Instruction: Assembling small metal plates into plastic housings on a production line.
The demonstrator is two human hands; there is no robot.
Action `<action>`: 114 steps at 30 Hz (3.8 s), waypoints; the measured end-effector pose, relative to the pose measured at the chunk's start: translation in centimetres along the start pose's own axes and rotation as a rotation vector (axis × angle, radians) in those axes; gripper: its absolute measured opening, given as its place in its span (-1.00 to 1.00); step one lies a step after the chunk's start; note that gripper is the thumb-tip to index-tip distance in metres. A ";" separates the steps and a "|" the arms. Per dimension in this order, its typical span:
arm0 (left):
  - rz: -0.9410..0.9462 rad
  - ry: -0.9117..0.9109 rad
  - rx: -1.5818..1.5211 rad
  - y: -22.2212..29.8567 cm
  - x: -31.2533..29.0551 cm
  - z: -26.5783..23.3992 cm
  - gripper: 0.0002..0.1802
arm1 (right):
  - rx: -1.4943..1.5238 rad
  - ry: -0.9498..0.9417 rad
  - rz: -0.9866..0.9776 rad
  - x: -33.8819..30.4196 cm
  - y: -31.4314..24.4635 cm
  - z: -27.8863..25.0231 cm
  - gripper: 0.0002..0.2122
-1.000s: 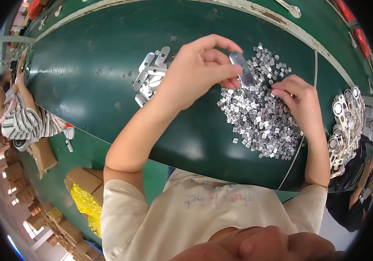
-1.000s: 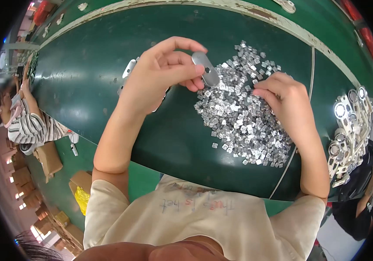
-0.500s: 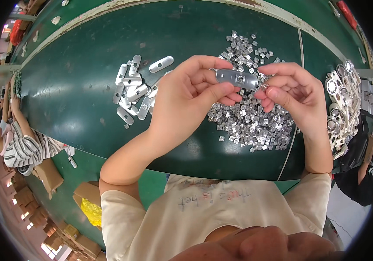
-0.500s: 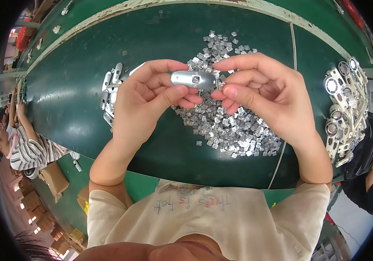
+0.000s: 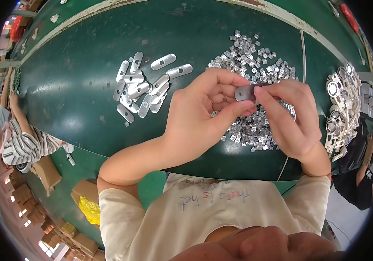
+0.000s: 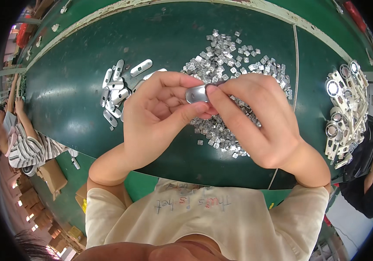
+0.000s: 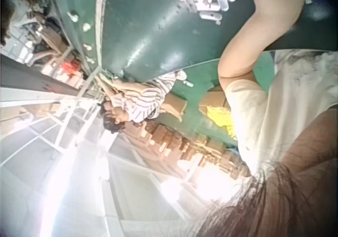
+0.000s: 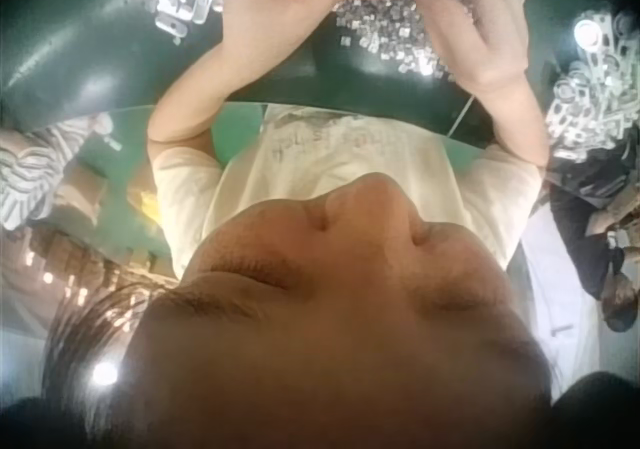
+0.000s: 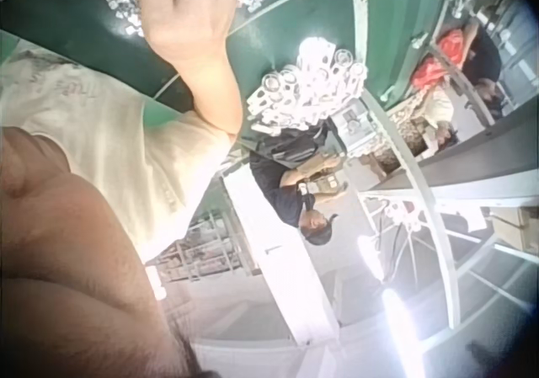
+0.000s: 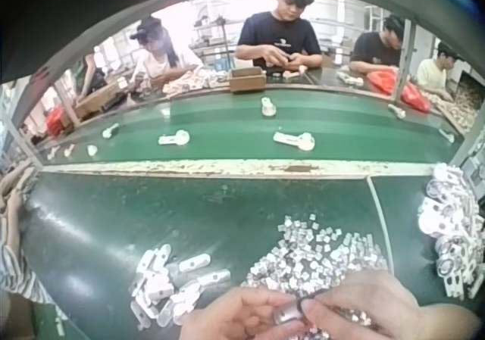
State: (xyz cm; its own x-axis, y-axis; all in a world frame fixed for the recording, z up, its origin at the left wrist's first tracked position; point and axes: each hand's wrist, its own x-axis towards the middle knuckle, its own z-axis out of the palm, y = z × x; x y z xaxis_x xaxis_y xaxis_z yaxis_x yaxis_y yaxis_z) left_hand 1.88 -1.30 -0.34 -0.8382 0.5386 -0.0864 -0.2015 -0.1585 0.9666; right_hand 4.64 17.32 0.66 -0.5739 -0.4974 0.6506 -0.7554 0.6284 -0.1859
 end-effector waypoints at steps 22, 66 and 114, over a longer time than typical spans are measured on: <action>-0.138 0.063 -0.151 -0.3 1.8 -2.3 -0.72 | -0.048 -0.433 0.698 7.4 17.9 1.8 -0.67; -0.062 0.029 -0.058 -1.6 2.4 -0.8 -0.74 | -0.195 -0.316 0.565 -7.4 23.3 -5.9 -0.77; -0.065 -0.074 -0.055 -0.3 0.6 -0.3 -0.67 | 0.441 0.067 0.426 -2.0 0.3 -1.4 -0.59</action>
State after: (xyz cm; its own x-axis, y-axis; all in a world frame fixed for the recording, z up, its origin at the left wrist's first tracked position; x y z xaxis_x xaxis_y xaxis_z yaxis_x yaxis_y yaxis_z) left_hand 1.22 -1.18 -0.73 -0.7831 0.6085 -0.1280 -0.2832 -0.1657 0.9446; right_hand 5.99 19.36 0.34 -0.8440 -0.2094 0.4938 -0.5316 0.4500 -0.7176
